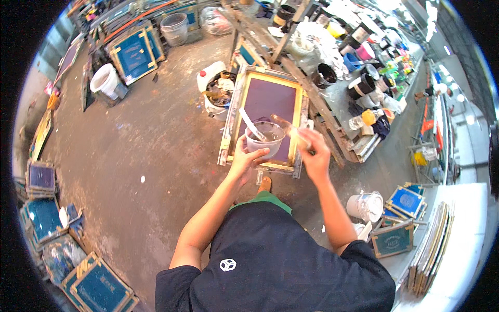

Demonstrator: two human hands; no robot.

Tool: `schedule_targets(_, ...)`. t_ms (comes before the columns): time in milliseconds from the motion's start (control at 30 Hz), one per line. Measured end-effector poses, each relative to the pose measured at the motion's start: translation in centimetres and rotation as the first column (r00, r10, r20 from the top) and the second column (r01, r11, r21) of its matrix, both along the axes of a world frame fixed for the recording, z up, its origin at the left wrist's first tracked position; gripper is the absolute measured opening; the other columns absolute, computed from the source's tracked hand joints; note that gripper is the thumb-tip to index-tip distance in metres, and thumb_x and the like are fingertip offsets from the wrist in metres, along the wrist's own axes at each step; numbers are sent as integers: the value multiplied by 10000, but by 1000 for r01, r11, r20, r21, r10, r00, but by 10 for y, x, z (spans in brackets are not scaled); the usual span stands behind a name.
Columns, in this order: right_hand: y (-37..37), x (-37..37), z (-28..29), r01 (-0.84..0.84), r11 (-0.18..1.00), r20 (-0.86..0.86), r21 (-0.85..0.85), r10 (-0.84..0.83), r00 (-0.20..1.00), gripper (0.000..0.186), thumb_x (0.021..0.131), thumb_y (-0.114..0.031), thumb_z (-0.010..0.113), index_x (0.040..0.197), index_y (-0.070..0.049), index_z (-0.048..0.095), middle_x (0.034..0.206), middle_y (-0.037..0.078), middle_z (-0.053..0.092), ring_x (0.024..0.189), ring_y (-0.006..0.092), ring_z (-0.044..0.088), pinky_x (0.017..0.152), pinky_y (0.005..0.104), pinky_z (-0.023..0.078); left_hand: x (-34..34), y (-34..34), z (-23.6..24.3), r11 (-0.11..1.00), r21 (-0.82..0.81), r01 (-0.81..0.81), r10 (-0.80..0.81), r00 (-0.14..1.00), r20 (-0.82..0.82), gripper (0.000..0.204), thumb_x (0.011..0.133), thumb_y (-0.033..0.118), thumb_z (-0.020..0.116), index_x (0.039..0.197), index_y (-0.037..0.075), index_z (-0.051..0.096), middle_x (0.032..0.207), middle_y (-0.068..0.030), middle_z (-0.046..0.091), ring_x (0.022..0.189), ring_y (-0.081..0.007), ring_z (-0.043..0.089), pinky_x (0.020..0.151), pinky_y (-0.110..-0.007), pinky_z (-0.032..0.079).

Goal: The person uses a squeegee to spread purple ink across a screen printing frame, then moves the frame to a workbench. They continue spreading ink and later pour more ink from a container onto the screen, using the squeegee to distribute it.

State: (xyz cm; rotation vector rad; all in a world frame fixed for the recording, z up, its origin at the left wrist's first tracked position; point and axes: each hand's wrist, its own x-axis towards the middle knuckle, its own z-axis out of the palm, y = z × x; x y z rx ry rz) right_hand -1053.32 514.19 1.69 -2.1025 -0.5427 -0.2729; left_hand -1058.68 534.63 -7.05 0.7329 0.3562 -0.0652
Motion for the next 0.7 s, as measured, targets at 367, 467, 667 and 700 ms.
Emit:
schedule_targets(367, -78, -33, 47, 122, 905, 307, -408, 10, 952, 489, 628, 88, 609, 1052, -98, 766, 1135, 39, 716, 1095, 275, 601, 1005, 382, 425, 37, -40, 31, 966, 246, -73, 1, 960, 280, 826, 701, -44, 867, 1420, 42, 470, 1289, -125, 621, 1164, -239, 632, 933, -354, 576)
schedule_targets(467, -102, -27, 41, 170, 879, 328, -445, -17, 944, 484, 636, 82, 622, 1063, -97, 764, 1130, 57, 713, 1096, 282, 608, 1004, 387, 431, 40, -60, 27, 970, 210, -120, 56, 956, 288, 812, 706, -39, 869, 1415, 29, 478, 1289, -126, 619, 1170, -236, 624, 962, -353, 559)
schedule_targets(667, -201, 0, -23, 347, 938, -40, -26, -347, 937, 415, 823, 34, 669, 1223, -75, 678, 1198, 88, 683, 1129, 247, 625, 1001, 356, 470, 79, -107, 26, 964, 235, -123, 46, 951, 307, 895, 715, -55, 850, 1474, 23, 382, 1352, -123, 561, 1216, -236, 593, 1039, -368, 505)
schedule_targets(700, -227, 6, -43, 448, 881, -197, 155, -417, 887, 393, 865, 4, 682, 1254, -46, 649, 1193, 85, 683, 1118, 212, 631, 994, 334, 472, 87, -116, 20, 963, 248, -108, 33, 957, 289, 894, 713, -59, 848, 1473, 22, 384, 1350, -121, 563, 1211, -235, 596, 1037, -367, 505)
